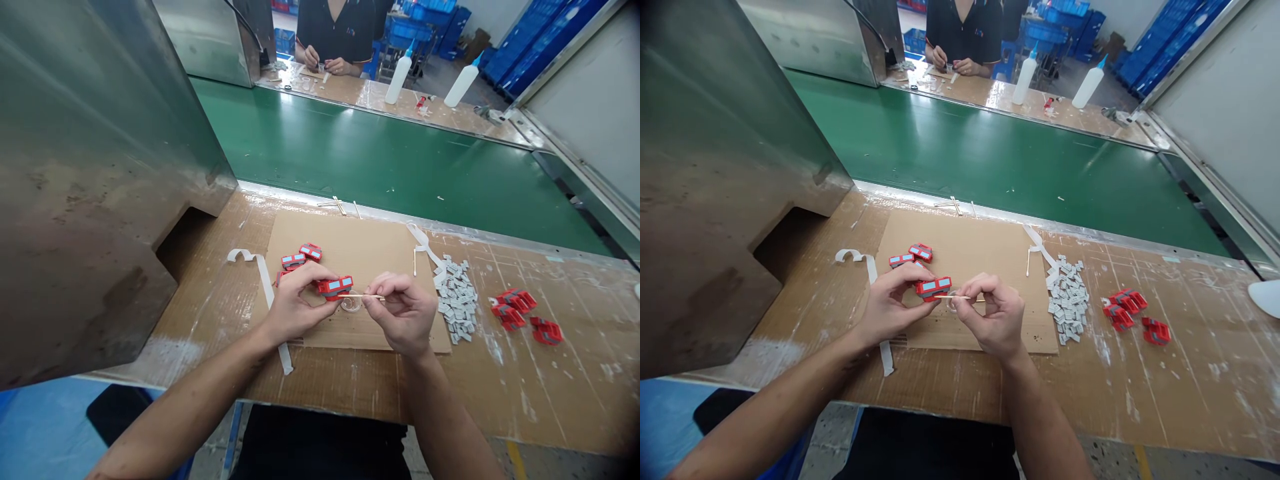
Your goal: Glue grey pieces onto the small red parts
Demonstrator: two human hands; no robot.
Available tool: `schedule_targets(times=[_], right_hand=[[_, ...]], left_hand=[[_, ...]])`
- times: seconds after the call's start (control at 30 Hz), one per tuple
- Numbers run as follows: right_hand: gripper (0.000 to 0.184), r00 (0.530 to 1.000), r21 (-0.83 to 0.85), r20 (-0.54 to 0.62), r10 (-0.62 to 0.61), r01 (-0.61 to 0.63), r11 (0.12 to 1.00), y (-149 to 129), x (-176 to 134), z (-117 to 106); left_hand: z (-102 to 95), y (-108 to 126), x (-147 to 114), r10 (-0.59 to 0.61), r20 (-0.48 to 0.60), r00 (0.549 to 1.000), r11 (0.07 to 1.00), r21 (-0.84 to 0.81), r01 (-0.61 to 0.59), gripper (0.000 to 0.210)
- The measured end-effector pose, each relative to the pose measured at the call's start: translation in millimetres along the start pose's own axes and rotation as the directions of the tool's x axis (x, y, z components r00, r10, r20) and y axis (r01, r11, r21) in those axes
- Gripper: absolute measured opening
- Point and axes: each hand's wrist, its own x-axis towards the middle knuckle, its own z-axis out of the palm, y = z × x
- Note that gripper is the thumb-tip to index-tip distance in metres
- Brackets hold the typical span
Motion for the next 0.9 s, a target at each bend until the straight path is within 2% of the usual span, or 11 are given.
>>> schedule_targets(times=[0.2, 0.33, 0.47, 0.5, 0.57, 0.63, 0.7, 0.77, 0.8, 0.87, 0.9], right_hand=[[0.02, 1.0, 0.026, 0.009, -0.003, 0.003, 1.0, 1, -1, 0], [0.02, 1.0, 0.026, -0.005, -0.005, 0.005, 1.0, -1, 0, -1], [0.02, 0.997, 0.045, -0.063, -0.051, 0.054, 0.998, -5, 6, -23], [0.021, 0.997, 0.025, -0.027, -0.072, 0.073, 0.997, -6, 8, -31], [0.02, 0.985, -0.081, 0.144, -0.092, 0.104, 0.991, -7, 11, -44], [0.015, 0.919, -0.24, 0.391, -0.055, 0.159, 0.958, -8, 13, -47], [0.013, 0.837, -0.354, 0.547, -0.007, 0.239, 0.904, -8, 13, -40], [0.018, 0.79, -0.407, 0.612, 0.025, 0.289, 0.867, -8, 14, -31], [0.02, 0.783, -0.414, 0.621, 0.033, 0.292, 0.862, -8, 14, -30], [0.026, 0.826, -0.46, 0.56, 0.066, 0.244, 0.854, -10, 16, -43], [0.028, 0.877, -0.512, 0.473, 0.089, 0.191, 0.837, -10, 16, -57]], left_hand=[[-0.4, 0, 0, 0.018, 0.009, 1.0, 1.0, -0.006, -0.018, 0.027], [-1.1, 3, 1, -0.012, 0.013, 1.0, 1.0, 0.003, 0.012, 0.021], [-3.7, 0, 0, -0.044, -0.013, 0.999, 0.999, 0.018, 0.045, 0.022], [-5.0, -2, -1, -0.058, -0.028, 0.998, 0.998, 0.015, 0.059, 0.024], [-8.2, -6, -3, -0.113, -0.059, 0.992, 0.994, -0.014, 0.112, 0.029], [-12.1, -9, -4, -0.192, -0.079, 0.978, 0.981, -0.058, 0.187, 0.034], [-16.1, -12, -3, -0.249, -0.117, 0.961, 0.967, -0.09, 0.24, 0.039], [-20.0, -13, 0, -0.279, -0.176, 0.944, 0.959, -0.1, 0.265, 0.041], [-21.9, -13, 2, -0.29, -0.198, 0.936, 0.956, -0.111, 0.272, 0.041], [-25.8, -9, 7, -0.316, -0.206, 0.926, 0.946, -0.143, 0.291, 0.039], [-27.8, -6, 9, -0.334, -0.205, 0.92, 0.939, -0.156, 0.306, 0.038]])
